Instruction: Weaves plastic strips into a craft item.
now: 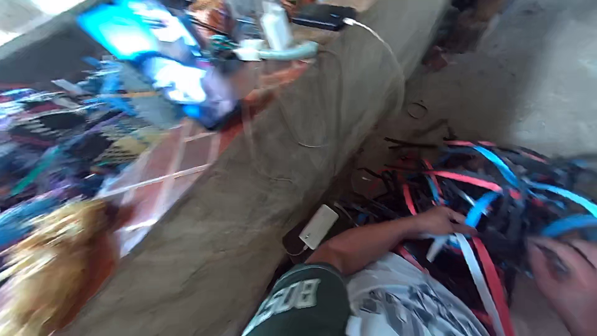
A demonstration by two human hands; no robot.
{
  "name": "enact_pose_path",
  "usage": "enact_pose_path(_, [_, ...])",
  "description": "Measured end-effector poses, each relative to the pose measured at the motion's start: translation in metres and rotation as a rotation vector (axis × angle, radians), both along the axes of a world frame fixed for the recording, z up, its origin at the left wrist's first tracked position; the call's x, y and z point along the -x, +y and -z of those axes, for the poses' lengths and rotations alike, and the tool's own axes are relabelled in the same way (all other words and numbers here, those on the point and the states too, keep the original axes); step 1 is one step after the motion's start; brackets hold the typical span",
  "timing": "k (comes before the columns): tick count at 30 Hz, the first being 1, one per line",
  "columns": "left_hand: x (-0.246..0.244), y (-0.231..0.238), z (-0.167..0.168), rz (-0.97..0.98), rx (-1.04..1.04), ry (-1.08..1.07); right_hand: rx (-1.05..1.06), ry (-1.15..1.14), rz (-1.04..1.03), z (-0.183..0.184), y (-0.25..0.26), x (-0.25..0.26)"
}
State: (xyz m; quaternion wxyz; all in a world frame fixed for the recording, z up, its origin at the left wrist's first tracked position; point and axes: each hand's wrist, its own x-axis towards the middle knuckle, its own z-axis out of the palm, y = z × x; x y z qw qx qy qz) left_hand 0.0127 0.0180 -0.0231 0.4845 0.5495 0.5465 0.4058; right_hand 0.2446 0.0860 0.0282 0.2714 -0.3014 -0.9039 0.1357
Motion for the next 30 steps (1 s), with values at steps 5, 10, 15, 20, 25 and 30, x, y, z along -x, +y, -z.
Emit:
enact_pose_path(5, [-0.012, 0.000, 0.000, 0.037, -0.162, 0.097, 0.427, 0.015, 0.134, -0.024, -0.032, 0.051])
enact_pose_path(10, [-0.014, -0.001, 0.011, 0.182, -0.320, 0.236, 0.594, 0.274, 0.265, 0.017, -0.037, 0.051])
enact_pose_path(15, [0.006, 0.003, -0.001, 0.331, -0.120, 0.229, 0.401, 0.330, 0.106, 0.046, -0.086, 0.034])
enact_pose_path(20, [0.006, 0.006, 0.015, 0.291, -0.138, 0.134, 0.463, 0.380, -0.006, 0.054, -0.094, 0.018])
enact_pose_path(25, [0.003, 0.005, 0.021, 0.208, -0.181, 0.099, 1.052, 0.546, 0.314, 0.005, -0.103, 0.008])
enact_pose_path(30, [-0.001, 0.003, 0.022, 0.282, -0.289, 0.175, 1.316, 0.364, 0.423, 0.014, -0.082, 0.016])
